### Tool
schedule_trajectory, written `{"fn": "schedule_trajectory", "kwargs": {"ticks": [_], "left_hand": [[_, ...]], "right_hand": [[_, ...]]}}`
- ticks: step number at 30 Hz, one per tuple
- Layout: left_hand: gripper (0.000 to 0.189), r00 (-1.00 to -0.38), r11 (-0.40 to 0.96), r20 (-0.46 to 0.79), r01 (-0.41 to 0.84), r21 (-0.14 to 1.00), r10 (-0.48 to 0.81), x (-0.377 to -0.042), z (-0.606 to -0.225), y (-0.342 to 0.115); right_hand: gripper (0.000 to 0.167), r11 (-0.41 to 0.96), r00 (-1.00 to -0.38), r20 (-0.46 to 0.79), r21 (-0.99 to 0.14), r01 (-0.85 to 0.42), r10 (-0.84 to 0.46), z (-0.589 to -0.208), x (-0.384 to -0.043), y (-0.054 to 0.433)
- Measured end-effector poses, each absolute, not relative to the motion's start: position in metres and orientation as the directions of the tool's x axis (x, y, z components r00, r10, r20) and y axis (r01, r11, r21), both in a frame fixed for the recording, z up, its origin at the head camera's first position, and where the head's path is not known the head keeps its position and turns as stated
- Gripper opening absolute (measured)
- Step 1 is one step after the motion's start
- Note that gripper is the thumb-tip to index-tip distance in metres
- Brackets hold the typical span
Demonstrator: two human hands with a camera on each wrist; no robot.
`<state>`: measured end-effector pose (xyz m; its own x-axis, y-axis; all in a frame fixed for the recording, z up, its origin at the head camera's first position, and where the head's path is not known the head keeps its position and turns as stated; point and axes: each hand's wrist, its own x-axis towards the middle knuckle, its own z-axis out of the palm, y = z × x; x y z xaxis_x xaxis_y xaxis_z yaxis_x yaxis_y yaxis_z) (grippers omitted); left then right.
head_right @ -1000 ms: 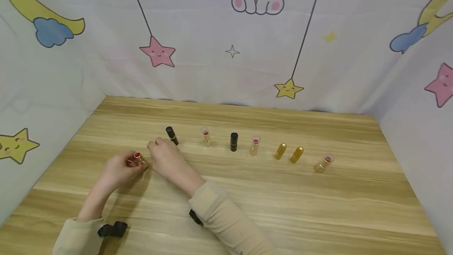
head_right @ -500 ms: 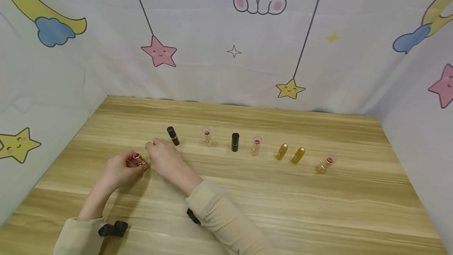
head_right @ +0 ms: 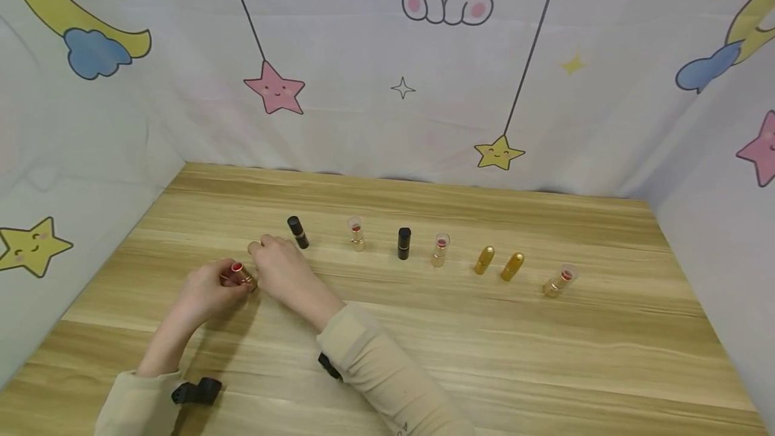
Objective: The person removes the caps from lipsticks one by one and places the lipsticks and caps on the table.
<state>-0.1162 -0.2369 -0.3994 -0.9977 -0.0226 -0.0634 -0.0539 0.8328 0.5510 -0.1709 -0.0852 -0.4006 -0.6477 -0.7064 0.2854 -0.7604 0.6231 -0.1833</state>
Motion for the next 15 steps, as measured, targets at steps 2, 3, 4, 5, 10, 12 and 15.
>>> {"fn": "schedule_trajectory", "kwargs": {"ticks": [2, 3, 4, 5, 10, 12, 15], "left_hand": [[0.019, -0.997, 0.834, -0.068, -0.059, 0.548, -0.025, -0.1165, -0.3994, -0.2371], [0.019, -0.997, 0.835, -0.069, -0.06, 0.547, -0.026, -0.1165, -0.3996, -0.2372], [0.019, -0.997, 0.835, -0.07, -0.061, 0.547, -0.027, -0.1165, -0.3998, -0.2374], [0.019, -0.997, 0.835, -0.073, -0.063, 0.546, -0.027, -0.1165, -0.4001, -0.2376], [0.02, -0.996, 0.834, -0.082, -0.065, 0.548, -0.025, -0.1173, -0.4009, -0.2387], [0.02, -0.996, 0.837, -0.082, -0.066, 0.543, -0.026, -0.1176, -0.4007, -0.2385], [0.019, -0.996, 0.839, -0.089, -0.074, 0.539, -0.031, -0.1175, -0.4, -0.2379]], "right_hand": [[0.018, 0.624, -0.649, 0.279, -0.183, -0.76, -0.708, -0.4003, -0.171, -0.0858], [0.017, 0.625, -0.65, 0.273, -0.184, -0.759, -0.709, -0.3999, -0.1709, -0.086], [0.018, 0.626, -0.652, 0.265, -0.186, -0.757, -0.71, -0.3994, -0.1708, -0.0863], [0.018, 0.628, -0.655, 0.257, -0.188, -0.755, -0.711, -0.3988, -0.1706, -0.0866], [0.019, 0.639, -0.666, 0.22, -0.186, -0.746, -0.713, -0.3968, -0.1701, -0.0886], [0.018, 0.646, -0.671, 0.208, -0.18, -0.742, -0.712, -0.3964, -0.1699, -0.0893], [0.018, 0.652, -0.675, 0.194, -0.175, -0.737, -0.711, -0.3955, -0.1696, -0.0897]]}}
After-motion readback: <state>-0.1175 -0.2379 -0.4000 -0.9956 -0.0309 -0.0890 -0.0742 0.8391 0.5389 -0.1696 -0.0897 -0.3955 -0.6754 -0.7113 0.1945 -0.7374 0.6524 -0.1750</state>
